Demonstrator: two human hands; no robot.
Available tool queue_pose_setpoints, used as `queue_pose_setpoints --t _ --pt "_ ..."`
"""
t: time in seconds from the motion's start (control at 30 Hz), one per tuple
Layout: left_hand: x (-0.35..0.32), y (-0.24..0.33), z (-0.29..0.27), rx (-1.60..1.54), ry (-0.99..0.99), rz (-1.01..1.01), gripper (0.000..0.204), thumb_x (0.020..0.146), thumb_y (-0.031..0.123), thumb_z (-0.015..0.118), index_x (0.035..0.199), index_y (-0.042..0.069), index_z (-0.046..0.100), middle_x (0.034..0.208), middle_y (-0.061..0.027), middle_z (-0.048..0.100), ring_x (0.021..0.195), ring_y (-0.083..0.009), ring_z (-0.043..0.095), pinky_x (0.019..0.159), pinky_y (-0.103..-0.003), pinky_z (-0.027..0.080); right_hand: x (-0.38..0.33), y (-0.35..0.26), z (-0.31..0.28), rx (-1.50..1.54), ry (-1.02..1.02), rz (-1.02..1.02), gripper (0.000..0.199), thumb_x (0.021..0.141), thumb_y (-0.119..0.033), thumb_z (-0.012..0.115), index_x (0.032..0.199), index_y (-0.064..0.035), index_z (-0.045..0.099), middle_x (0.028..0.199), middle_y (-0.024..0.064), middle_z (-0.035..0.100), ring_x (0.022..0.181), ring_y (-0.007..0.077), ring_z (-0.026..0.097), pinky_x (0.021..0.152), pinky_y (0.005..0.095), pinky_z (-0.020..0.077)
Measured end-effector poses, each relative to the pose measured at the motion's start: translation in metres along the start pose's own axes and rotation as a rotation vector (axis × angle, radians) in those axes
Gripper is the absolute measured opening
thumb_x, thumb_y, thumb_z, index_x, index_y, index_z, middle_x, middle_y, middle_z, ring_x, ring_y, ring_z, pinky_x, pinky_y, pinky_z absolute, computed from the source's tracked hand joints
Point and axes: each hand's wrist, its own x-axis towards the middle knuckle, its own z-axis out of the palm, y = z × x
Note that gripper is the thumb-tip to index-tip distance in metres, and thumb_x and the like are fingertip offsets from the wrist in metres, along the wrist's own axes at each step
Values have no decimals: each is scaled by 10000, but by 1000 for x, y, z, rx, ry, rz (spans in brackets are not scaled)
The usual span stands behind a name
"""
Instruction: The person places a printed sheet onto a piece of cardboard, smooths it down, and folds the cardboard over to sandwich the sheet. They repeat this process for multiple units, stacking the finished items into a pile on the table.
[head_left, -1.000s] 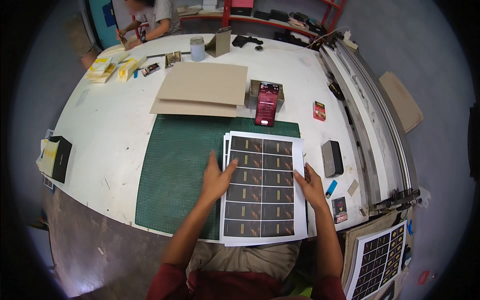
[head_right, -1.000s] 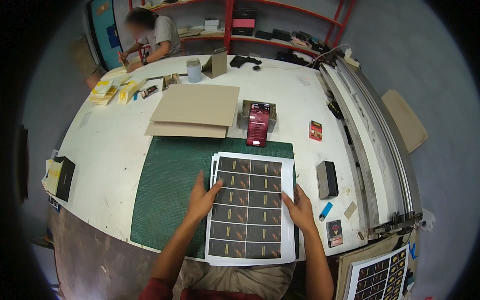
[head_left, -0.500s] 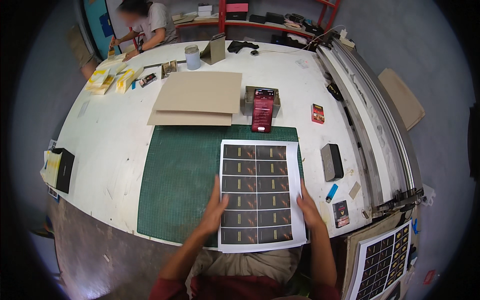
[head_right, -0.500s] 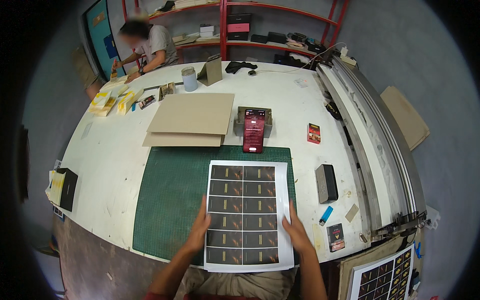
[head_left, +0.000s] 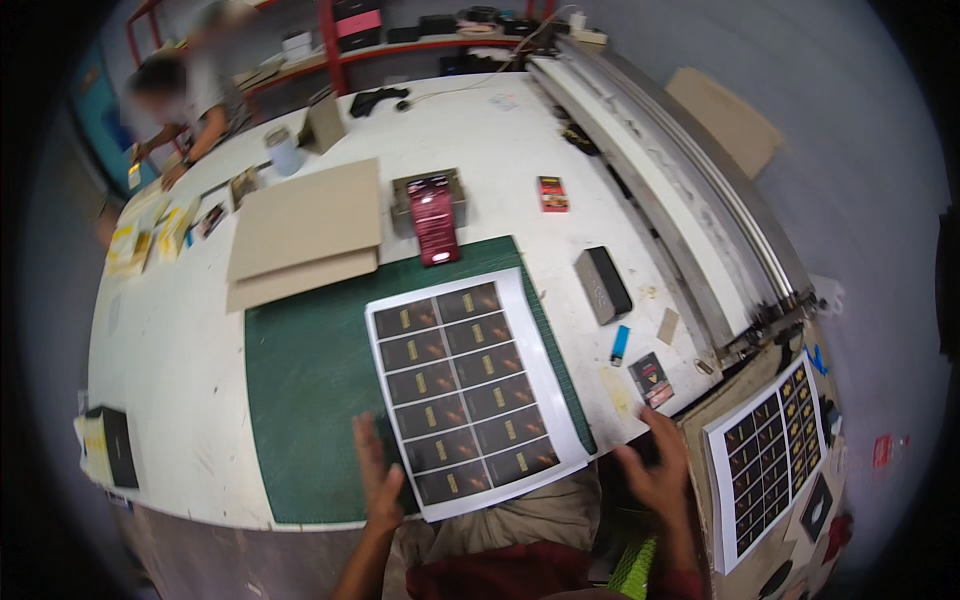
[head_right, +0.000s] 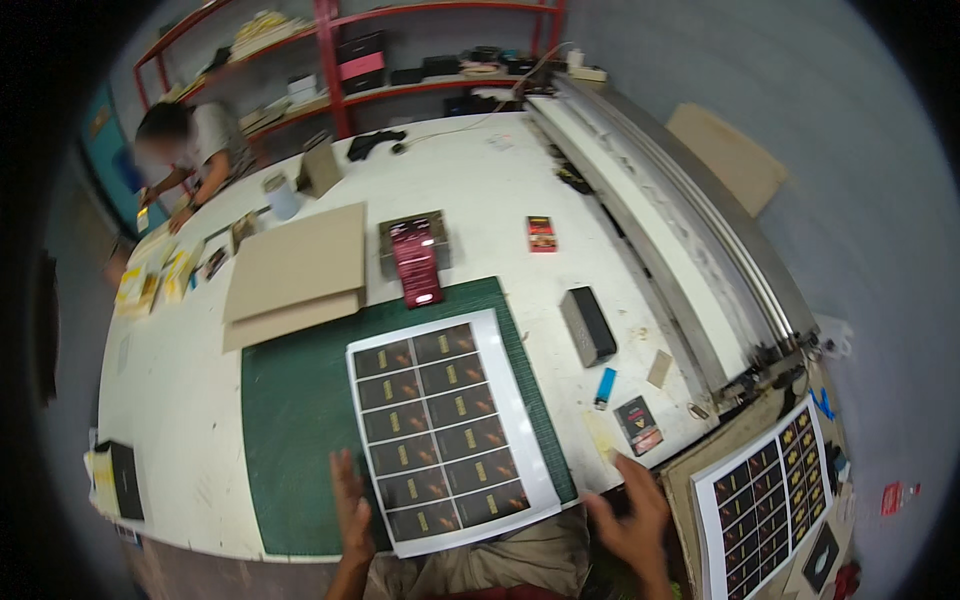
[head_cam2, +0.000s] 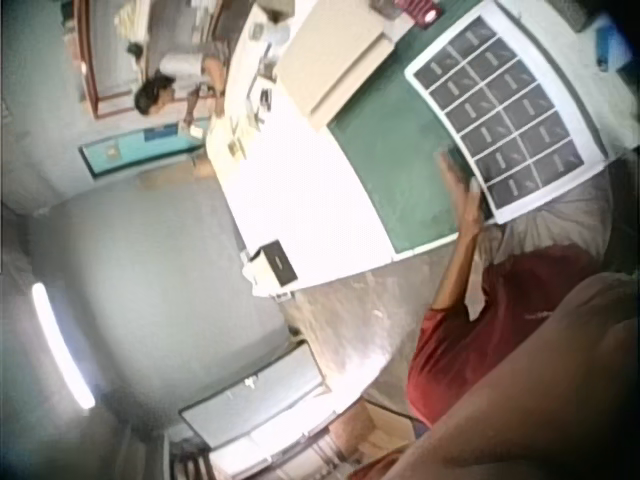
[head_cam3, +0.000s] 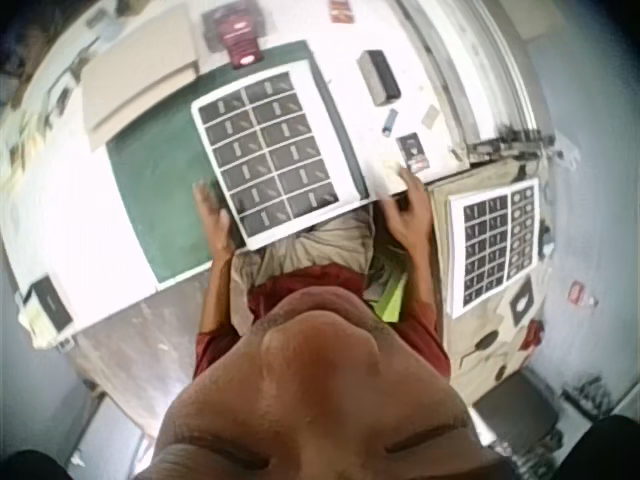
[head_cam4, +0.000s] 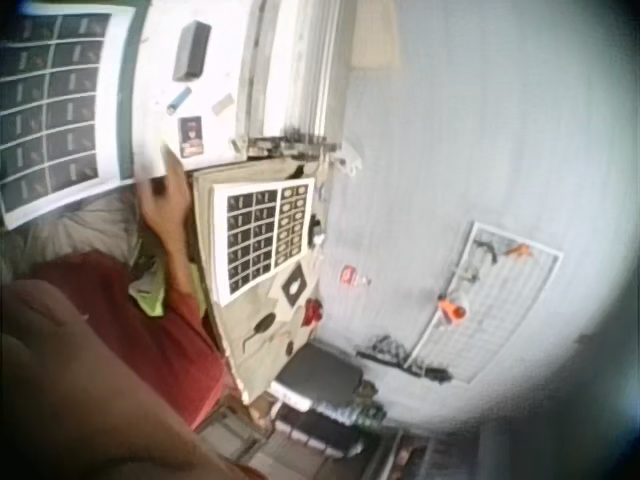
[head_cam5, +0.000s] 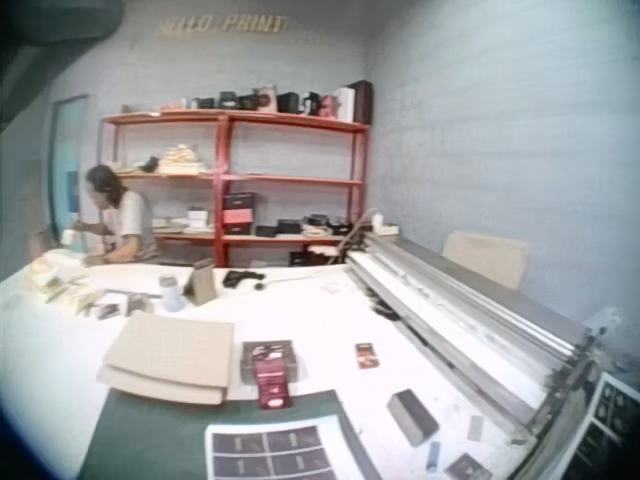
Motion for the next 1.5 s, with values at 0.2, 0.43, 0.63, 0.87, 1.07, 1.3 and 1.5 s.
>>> queue_pose_setpoints --t 0.2,0.43,0.63,0.87,1.07,1.3,1.5 --pt "24 31 -3 100 186 140 896 797 422 613 1478 -29 247 1514 -261 291 1428 -363 255 1161 -504 148 -96 8 -126 -1059 120 230 611 689 -238 813 1210 16 620 1152 298 620 1058 463 613 914 446 495" --pt "38 96 74 112 -145 557 632 840 404 678 1287 -19 536 1286 -224 569 1221 -286 537 1041 -401 390 -129 29 -158 -572 23 602 611 666 -246 825 1198 -7 640 1260 291 575 1167 433 570 1009 445 445" --pt "-22 115 164 -147 -674 528 466 840 343 734 1080 -39 620 1069 -185 650 951 -285 630 817 -397 485 -132 33 -190 -319 21 553 273 788 -91 696 1030 34 696 1018 252 684 1026 375 655 879 370 514" --pt "-116 33 251 -446 -1052 -362 427 905 157 669 1271 -27 545 1181 -183 609 1086 -258 598 942 -342 456 -133 -17 -190 102 -204 280 504 787 -237 731 1209 12 614 1047 182 701 997 364 671 886 370 512" --pt "-128 65 267 -266 -741 -628 230 905 203 696 919 -24 659 747 -4 615 639 -85 518 561 -265 401 -144 86 -238 -502 231 637 709 740 -324 810 1248 73 515 1115 285 624 1013 409 637 850 451 509" --pt "-118 58 259 119 -796 -101 250 919 204 682 786 -8 682 601 -4 559 545 -54 423 482 -265 345 -193 158 -263 -717 545 1088 633 686 -414 844 945 104 590 858 260 682 797 388 691 750 431 542" --pt "-100 82 266 -2 -983 281 155 901 112 676 946 -32 714 910 -174 701 759 -242 670 691 -329 547 -230 167 -239 -839 769 1084 578 663 -338 875 922 87 580 738 252 652 743 409 669 677 449 523"
